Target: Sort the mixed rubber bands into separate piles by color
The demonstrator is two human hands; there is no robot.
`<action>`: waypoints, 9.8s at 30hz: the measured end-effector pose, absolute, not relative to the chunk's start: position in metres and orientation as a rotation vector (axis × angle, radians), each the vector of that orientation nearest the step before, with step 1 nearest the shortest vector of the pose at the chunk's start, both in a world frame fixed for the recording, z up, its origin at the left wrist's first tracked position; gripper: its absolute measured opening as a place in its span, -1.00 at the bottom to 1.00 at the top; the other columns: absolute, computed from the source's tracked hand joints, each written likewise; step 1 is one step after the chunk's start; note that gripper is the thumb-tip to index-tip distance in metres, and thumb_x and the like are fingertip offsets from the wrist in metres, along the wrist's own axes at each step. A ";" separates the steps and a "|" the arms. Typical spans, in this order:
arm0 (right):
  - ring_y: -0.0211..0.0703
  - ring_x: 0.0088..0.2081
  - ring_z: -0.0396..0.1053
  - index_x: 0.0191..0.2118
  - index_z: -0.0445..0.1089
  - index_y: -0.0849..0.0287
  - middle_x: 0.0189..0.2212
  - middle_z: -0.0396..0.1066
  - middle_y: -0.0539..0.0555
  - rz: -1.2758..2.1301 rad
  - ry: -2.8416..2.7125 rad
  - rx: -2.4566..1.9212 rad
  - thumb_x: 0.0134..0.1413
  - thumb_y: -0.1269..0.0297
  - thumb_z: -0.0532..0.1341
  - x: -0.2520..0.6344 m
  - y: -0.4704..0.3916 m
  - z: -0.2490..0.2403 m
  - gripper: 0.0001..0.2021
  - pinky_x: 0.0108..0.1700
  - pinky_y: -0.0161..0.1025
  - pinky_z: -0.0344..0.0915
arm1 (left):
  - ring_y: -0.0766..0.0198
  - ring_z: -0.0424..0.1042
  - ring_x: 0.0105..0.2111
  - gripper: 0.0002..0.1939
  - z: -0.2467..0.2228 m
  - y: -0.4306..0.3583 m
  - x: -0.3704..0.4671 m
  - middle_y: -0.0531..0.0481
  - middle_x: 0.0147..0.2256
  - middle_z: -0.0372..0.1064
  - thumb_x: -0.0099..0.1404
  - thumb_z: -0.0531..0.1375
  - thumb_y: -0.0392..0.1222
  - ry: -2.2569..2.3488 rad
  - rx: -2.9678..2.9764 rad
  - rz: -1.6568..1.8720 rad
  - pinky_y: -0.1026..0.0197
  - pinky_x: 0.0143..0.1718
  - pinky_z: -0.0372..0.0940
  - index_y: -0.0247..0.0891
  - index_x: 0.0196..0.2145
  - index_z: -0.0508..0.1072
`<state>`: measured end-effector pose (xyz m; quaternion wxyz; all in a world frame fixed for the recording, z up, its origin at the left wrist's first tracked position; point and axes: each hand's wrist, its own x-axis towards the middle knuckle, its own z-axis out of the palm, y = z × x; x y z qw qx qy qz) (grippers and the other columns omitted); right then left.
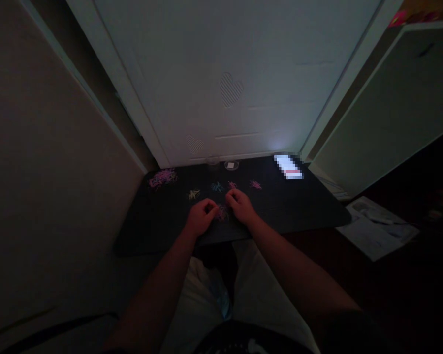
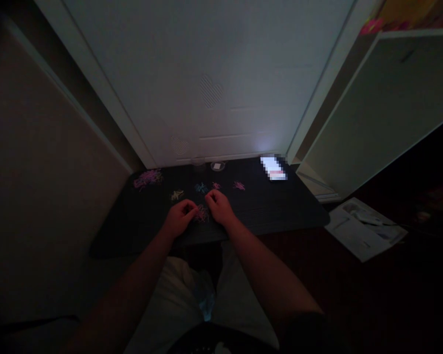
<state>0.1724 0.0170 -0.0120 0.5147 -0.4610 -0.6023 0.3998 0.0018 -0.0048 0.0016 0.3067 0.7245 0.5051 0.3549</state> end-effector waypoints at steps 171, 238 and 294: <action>-0.29 -0.54 0.15 -0.51 0.21 0.15 -0.61 0.17 -0.07 0.751 -1.601 -1.265 0.02 0.21 0.07 0.169 0.009 -0.008 -0.83 -0.46 -0.31 0.07 | 0.03 0.17 0.06 -0.54 0.004 0.033 -0.050 -0.08 0.08 0.20 0.19 0.11 0.07 1.938 2.349 0.707 -0.03 0.04 0.13 -0.07 0.03 0.32; -0.28 -0.54 0.16 -0.52 0.22 0.14 -0.61 0.20 -0.05 0.831 -1.561 -1.225 0.00 0.20 0.09 0.170 0.013 -0.011 -0.83 -0.48 -0.32 0.10 | 0.28 0.34 -0.43 -0.82 0.004 -0.001 -0.033 0.00 -0.44 0.38 0.18 0.09 -0.14 1.546 2.339 0.713 0.20 -0.36 0.25 -0.23 -0.40 0.46; -0.31 -0.52 0.21 -0.39 0.39 0.20 -0.55 0.31 -0.04 0.808 -1.765 -1.174 -0.08 0.30 0.19 0.168 0.008 -0.007 -0.89 -0.46 -0.35 0.16 | 0.28 0.36 -0.34 -0.76 -0.003 0.003 0.001 -0.03 -0.34 0.40 0.28 0.03 -0.08 1.402 2.050 0.915 0.24 -0.31 0.24 -0.27 -0.31 0.39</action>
